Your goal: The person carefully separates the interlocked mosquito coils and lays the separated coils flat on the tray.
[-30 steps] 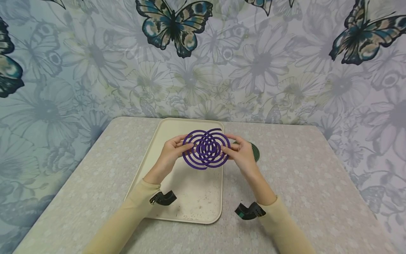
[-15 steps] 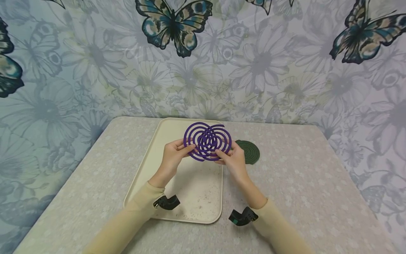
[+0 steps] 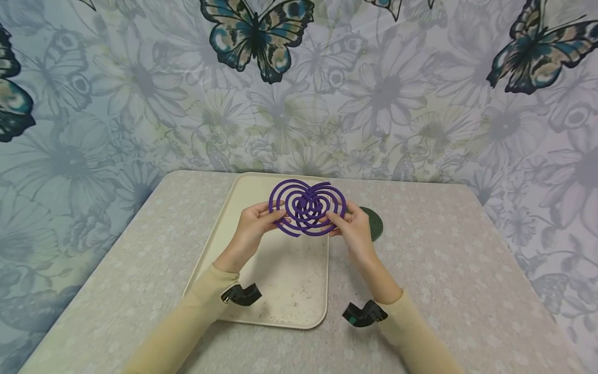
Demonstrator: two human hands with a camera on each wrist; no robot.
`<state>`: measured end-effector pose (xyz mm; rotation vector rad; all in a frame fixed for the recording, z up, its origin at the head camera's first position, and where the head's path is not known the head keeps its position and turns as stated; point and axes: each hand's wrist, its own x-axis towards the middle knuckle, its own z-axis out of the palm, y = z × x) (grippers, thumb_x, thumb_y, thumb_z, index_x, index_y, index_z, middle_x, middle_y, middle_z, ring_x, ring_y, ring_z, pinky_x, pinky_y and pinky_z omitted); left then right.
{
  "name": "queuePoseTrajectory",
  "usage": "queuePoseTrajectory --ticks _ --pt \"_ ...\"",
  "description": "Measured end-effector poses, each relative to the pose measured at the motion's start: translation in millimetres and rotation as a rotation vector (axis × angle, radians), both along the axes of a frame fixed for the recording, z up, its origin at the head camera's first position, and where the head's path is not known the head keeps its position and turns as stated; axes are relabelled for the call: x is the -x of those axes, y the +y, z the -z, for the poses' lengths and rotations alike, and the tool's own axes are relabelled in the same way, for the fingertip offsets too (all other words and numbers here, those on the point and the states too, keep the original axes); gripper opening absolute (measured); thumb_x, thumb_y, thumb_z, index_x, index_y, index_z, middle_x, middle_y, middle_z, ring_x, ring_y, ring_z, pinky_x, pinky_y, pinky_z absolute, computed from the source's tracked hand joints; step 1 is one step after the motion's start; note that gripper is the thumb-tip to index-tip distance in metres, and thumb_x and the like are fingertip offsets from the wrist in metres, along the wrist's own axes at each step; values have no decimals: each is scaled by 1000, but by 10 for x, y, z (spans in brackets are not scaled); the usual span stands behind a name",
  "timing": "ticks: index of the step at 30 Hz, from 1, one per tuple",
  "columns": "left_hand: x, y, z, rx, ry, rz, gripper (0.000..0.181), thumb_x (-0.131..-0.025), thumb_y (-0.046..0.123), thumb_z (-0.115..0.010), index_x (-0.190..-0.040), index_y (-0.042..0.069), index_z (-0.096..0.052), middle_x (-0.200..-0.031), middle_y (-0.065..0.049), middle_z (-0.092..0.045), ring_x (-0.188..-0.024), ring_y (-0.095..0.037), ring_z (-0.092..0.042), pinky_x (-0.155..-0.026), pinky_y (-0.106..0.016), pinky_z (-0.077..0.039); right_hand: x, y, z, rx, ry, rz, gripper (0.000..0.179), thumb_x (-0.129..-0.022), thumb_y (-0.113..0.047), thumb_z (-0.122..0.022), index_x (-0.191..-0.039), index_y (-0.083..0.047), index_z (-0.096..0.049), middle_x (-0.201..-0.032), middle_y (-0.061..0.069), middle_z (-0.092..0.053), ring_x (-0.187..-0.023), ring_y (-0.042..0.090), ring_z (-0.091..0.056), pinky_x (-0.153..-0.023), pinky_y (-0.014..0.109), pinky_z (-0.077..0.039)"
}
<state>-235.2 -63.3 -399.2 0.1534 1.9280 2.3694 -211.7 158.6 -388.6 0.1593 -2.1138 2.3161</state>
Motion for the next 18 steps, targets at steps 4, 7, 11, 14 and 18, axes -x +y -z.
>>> queuePoseTrajectory --ticks 4,7,11,14,18 --pt "-23 33 -17 37 -2 -5 26 -87 6 -67 -111 -4 -63 -83 1 -74 -71 -7 -70 -77 -25 -59 -10 -25 14 -18 37 8 32 -94 -8 -59 -121 5 -47 -74 -9 -72 -63 5 -69 -55 16 -54" --pt "-44 68 -16 73 -12 3 27 -87 9 -67 -112 0 -62 -92 -4 -74 -73 -6 -69 -78 -26 -59 -24 -66 43 -54 62 15 36 -93 -7 -59 -123 8 -45 -75 -11 -71 -63 4 -68 -55 16 -54" --pt "-64 101 -9 100 -21 -1 28 -88 11 -67 -112 -1 -61 -85 0 -74 -68 -6 -67 -73 -23 -58 -47 -109 68 -93 86 25 37 -93 -8 -59 -125 7 -46 -79 -12 -70 -63 4 -67 -56 17 -53" --pt "-81 97 -30 76 -5 -16 25 -88 10 -67 -107 -4 -61 -72 8 -71 -61 -7 -66 -68 -20 -56 -70 -113 54 -76 98 24 35 -94 -9 -59 -124 5 -48 -79 -9 -71 -64 5 -67 -57 19 -54" --pt "-166 54 -154 -15 66 12 26 -88 7 -64 -109 -8 -58 -72 10 -72 -60 -9 -66 -66 -20 -56 -159 -100 -67 2 103 15 29 -93 -10 -60 -118 1 -52 -78 -4 -72 -64 7 -67 -59 20 -55"
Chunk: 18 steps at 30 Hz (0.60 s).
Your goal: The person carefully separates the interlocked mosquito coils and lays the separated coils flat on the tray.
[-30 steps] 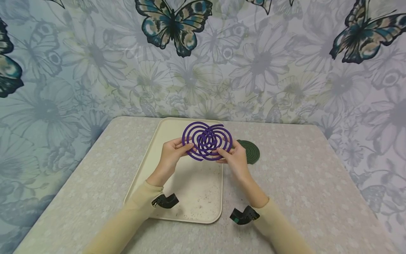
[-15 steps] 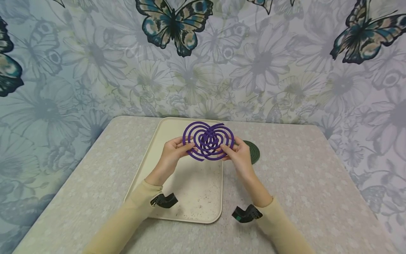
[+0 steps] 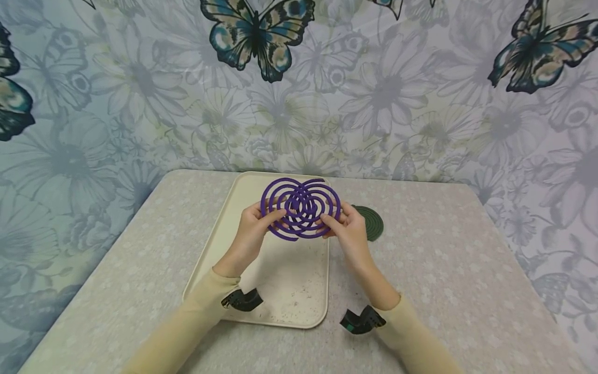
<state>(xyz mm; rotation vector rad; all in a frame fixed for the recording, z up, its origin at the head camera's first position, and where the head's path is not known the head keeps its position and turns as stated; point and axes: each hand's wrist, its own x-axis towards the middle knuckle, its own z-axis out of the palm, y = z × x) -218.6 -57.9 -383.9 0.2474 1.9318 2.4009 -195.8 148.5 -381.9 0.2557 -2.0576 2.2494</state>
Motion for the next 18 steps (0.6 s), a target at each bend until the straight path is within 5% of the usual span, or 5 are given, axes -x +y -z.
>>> queuePoseTrajectory --ticks 4,10,14,18 --pt "-245 -58 -226 -62 76 82 28 -90 6 -62 -113 -8 -56 -80 8 -74 -60 -9 -66 -66 -22 -57 -257 20 -226 83 40 -23 23 -92 -4 -60 -114 0 -53 -80 -2 -72 -65 9 -68 -59 21 -55" --pt "-707 -149 -595 -113 171 216 21 -89 8 -65 -109 5 -60 -91 3 -75 -69 -13 -70 -69 -29 -60 -750 46 -554 214 274 -80 29 -87 17 -53 -114 6 -53 -86 4 -72 -69 15 -71 -60 25 -59" --pt "-904 -170 -709 -171 246 298 21 -88 7 -66 -108 9 -62 -95 1 -75 -82 -16 -72 -69 -34 -61 -948 59 -619 297 411 -100 36 -82 25 -51 -114 9 -54 -88 9 -72 -73 19 -72 -64 29 -60" --pt "-986 -164 -710 -229 347 362 22 -89 3 -64 -110 10 -63 -99 1 -74 -91 -15 -72 -68 -34 -61 -1029 76 -601 372 478 -149 38 -80 29 -49 -115 13 -52 -91 14 -72 -78 22 -73 -65 31 -60"
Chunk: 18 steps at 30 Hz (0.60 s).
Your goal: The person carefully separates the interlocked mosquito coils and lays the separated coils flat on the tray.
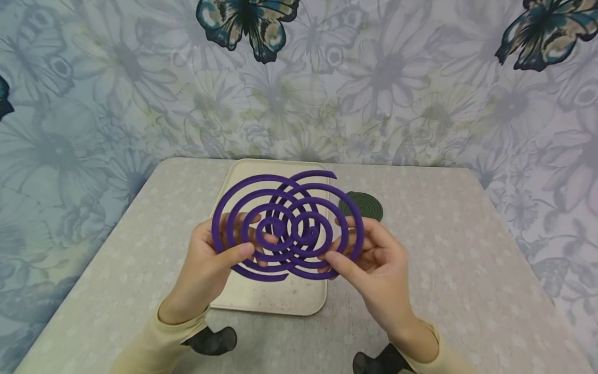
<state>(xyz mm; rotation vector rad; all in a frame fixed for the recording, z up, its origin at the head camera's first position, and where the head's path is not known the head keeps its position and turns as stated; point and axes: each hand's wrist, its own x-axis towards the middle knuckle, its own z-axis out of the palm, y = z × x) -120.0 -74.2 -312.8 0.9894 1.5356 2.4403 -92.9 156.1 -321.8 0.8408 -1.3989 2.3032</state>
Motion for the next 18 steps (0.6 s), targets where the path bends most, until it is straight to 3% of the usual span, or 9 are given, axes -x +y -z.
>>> queuePoseTrajectory --ticks 4,9,12,16,18 --pt "-27 1 -18 -45 77 33 24 -90 1 -61 -112 10 -63 -102 1 -74 -94 -15 -71 -70 -32 -61 -22 2 -18 13 28 -14 39 -80 30 -49 -116 15 -52 -93 15 -72 -82 23 -73 -66 32 -60" --pt "-39 2 -36 -47 118 16 24 -90 0 -61 -113 7 -63 -104 1 -73 -94 -16 -71 -70 -34 -61 -20 -7 -46 -15 29 14 39 -80 29 -49 -116 16 -51 -93 15 -72 -81 22 -73 -69 31 -60" --pt "-14 -13 -31 28 137 -26 25 -92 9 -62 -115 0 -62 -104 4 -73 -93 -13 -70 -76 -34 -60 21 -18 -68 -76 -13 63 37 -81 27 -50 -116 15 -52 -92 12 -72 -77 20 -72 -64 28 -60" --pt "74 -63 -16 178 171 -82 53 -96 34 -55 -115 -15 -58 -109 10 -71 -97 -11 -68 -85 -31 -57 132 -19 -75 -201 -158 136 30 -86 18 -53 -113 6 -56 -91 4 -72 -73 14 -71 -58 26 -58" --pt "129 -87 -12 225 154 -125 58 -98 38 -51 -113 -18 -58 -111 10 -71 -103 -14 -67 -87 -34 -55 192 -15 -63 -234 -229 141 29 -88 14 -55 -114 1 -57 -94 1 -71 -78 11 -70 -62 25 -59"
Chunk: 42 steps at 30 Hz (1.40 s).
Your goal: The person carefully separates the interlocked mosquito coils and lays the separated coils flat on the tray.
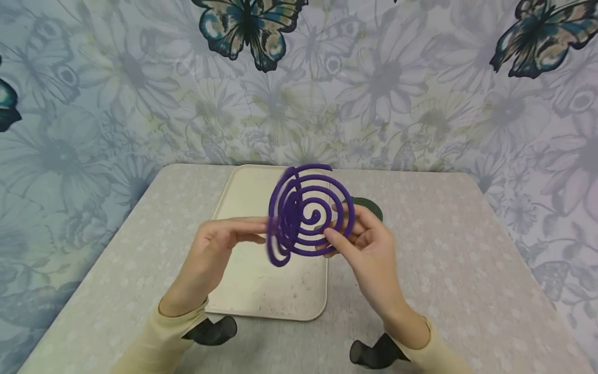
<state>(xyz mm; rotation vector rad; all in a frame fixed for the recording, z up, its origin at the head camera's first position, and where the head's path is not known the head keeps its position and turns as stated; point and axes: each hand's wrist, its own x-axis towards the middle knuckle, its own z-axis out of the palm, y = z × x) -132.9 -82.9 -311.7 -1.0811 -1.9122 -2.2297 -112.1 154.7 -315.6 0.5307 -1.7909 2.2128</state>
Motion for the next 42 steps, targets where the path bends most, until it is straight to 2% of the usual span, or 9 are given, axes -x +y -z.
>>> queuePoseTrajectory --ticks 4,6,8,11,13,18,25,33,42 --pt "120 20 36 3 -173 -201 37 -97 23 -53 -115 -8 -62 -114 8 -69 -111 -15 -62 -97 -36 -49 98 -5 59 23 -89 -28 30 -88 12 -56 -116 1 -57 -100 1 -69 -88 8 -68 -75 22 -58" --pt "202 62 75 -6 -298 -237 33 -97 16 -54 -124 -1 -58 -114 6 -65 -109 -11 -60 -100 -34 -47 136 -12 92 23 -135 -40 32 -88 11 -56 -118 -1 -56 -102 -1 -68 -90 7 -67 -78 21 -57" --pt "287 99 130 7 -395 -174 35 -97 12 -51 -130 -1 -52 -115 4 -61 -106 -7 -59 -100 -32 -48 178 -16 124 19 -188 -71 33 -89 10 -56 -120 -1 -55 -100 -1 -69 -88 7 -68 -77 22 -58" --pt "367 128 194 58 -468 -49 38 -98 10 -49 -134 -3 -47 -111 4 -64 -97 -5 -64 -91 -29 -54 263 -11 165 -25 -254 -105 30 -91 4 -56 -120 -4 -54 -97 -4 -71 -82 7 -70 -73 25 -59" --pt "395 133 220 57 -471 -27 37 -97 8 -50 -130 -7 -49 -104 6 -68 -90 -5 -67 -85 -28 -57 323 3 184 -45 -282 -119 24 -95 -3 -54 -118 -7 -55 -93 -5 -71 -78 7 -69 -70 25 -59" --pt "453 123 233 17 -452 -119 34 -97 8 -52 -125 -9 -53 -89 11 -70 -81 -4 -67 -77 -25 -58 448 59 202 7 -285 -98 26 -101 -19 -47 -123 -7 -54 -92 -7 -71 -75 6 -68 -65 23 -58" --pt "539 91 244 45 -506 -170 36 -100 12 -46 -129 -10 -51 -87 13 -67 -80 -2 -65 -74 -22 -58 525 111 194 -62 -313 -49 44 -91 -5 -61 -133 -2 -47 -92 -7 -72 -76 7 -70 -69 24 -59" --pt "654 55 289 122 -476 -341 30 -92 6 -60 -118 -7 -61 -79 12 -65 -70 -2 -62 -67 -19 -56 604 140 220 -77 -299 -6 48 -87 4 -64 -132 -2 -47 -91 -7 -71 -78 4 -70 -68 21 -59" --pt "801 90 436 34 -616 -387 33 -90 6 -63 -121 -7 -61 -73 15 -68 -62 0 -60 -66 -16 -55 707 118 339 -79 -265 88 45 -82 9 -67 -122 -7 -55 -86 -6 -70 -76 4 -69 -69 19 -58"
